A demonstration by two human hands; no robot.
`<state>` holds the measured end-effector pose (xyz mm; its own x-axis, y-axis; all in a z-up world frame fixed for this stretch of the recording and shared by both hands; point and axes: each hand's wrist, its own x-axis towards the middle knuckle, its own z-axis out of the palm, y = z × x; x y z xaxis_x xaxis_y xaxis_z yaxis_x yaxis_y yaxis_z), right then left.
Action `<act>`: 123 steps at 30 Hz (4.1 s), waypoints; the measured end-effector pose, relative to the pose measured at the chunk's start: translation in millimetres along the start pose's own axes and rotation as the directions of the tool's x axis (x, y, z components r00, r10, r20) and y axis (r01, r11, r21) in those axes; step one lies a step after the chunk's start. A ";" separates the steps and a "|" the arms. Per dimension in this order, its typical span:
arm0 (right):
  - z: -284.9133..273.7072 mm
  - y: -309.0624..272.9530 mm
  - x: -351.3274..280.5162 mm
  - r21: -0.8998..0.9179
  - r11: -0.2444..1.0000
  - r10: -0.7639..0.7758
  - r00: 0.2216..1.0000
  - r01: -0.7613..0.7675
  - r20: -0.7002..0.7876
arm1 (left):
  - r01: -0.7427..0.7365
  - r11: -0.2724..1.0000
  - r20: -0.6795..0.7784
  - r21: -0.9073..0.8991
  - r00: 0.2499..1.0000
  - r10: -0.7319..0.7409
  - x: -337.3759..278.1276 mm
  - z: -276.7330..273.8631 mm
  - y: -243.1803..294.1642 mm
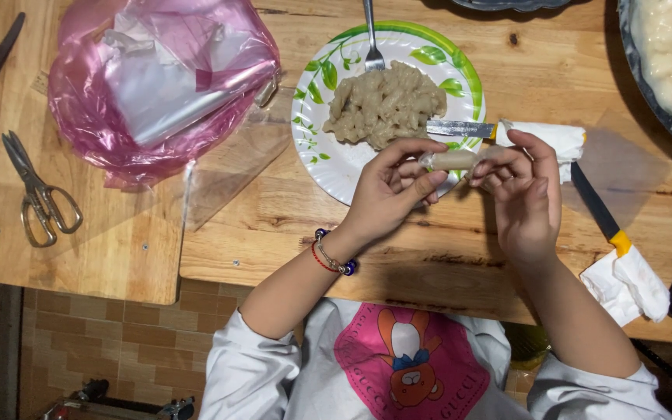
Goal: Portioning a food paste from a plate and wrapping each portion into small cylinders using clear plastic film.
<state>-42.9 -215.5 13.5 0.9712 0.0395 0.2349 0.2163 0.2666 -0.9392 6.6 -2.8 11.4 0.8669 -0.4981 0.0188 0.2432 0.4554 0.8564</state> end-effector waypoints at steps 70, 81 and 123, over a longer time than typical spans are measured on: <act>0.2 -16.3 -11.8 -0.286 0.952 -0.061 0.985 0.105 0.159 | -0.256 0.754 0.103 0.605 0.964 0.245 -26.9 22.9 25.0; -6.2 -12.9 -6.8 0.145 0.980 0.090 0.954 -0.136 0.287 | -0.057 0.934 0.285 0.352 0.957 -0.049 -27.3 7.3 12.4; -11.8 -12.1 6.0 -0.415 0.907 0.078 0.997 -0.075 -0.008 | 0.436 0.852 0.286 -0.291 0.889 -0.357 -11.1 6.8 8.7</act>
<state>-38.5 -229.8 23.3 0.9860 0.0523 0.1584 0.1648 -0.1607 -0.9732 -3.9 1.7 22.2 0.5595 -0.8167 -0.1412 0.7115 0.3858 0.5873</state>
